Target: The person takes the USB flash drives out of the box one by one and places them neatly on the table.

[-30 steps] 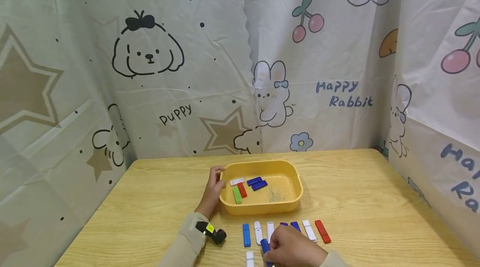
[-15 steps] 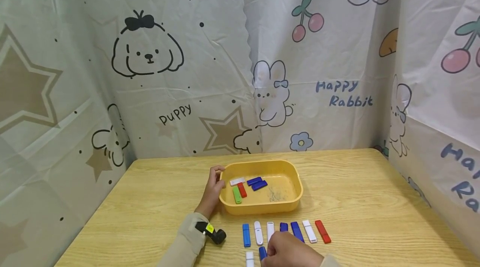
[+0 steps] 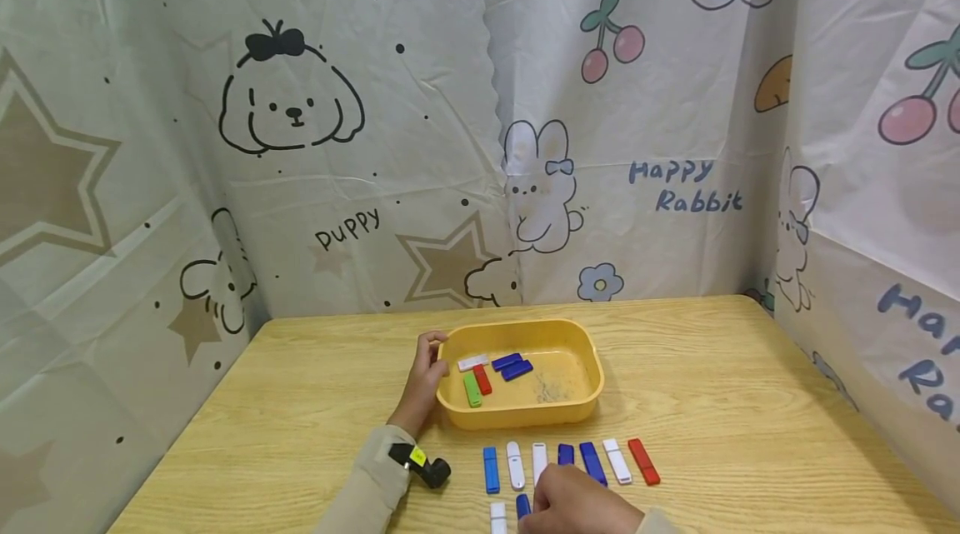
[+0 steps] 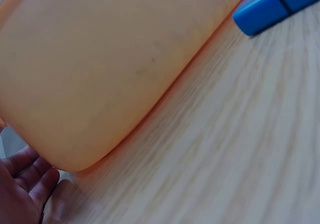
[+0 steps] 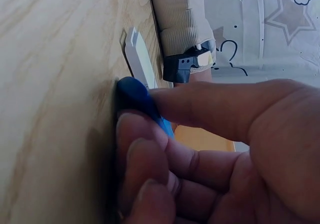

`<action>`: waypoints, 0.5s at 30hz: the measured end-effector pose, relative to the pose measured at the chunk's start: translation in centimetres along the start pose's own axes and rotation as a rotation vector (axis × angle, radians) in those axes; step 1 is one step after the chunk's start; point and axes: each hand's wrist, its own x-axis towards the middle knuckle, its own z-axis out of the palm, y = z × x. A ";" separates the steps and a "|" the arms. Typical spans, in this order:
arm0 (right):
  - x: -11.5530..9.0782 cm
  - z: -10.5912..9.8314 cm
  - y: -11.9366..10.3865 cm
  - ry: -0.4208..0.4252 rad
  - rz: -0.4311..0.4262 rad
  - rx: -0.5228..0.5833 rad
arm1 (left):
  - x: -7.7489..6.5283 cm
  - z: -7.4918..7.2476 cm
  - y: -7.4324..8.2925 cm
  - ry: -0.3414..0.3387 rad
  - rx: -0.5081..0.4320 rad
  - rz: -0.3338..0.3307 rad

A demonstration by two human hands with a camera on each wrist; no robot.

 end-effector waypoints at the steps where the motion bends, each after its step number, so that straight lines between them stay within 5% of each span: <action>1: -0.1 0.0 -0.1 0.000 0.003 -0.005 | 0.0 0.0 0.0 -0.001 0.001 -0.002; 15: -0.4 0.0 -0.1 -0.005 -0.026 -0.022 | 0.1 0.0 -0.1 -0.013 -0.033 -0.002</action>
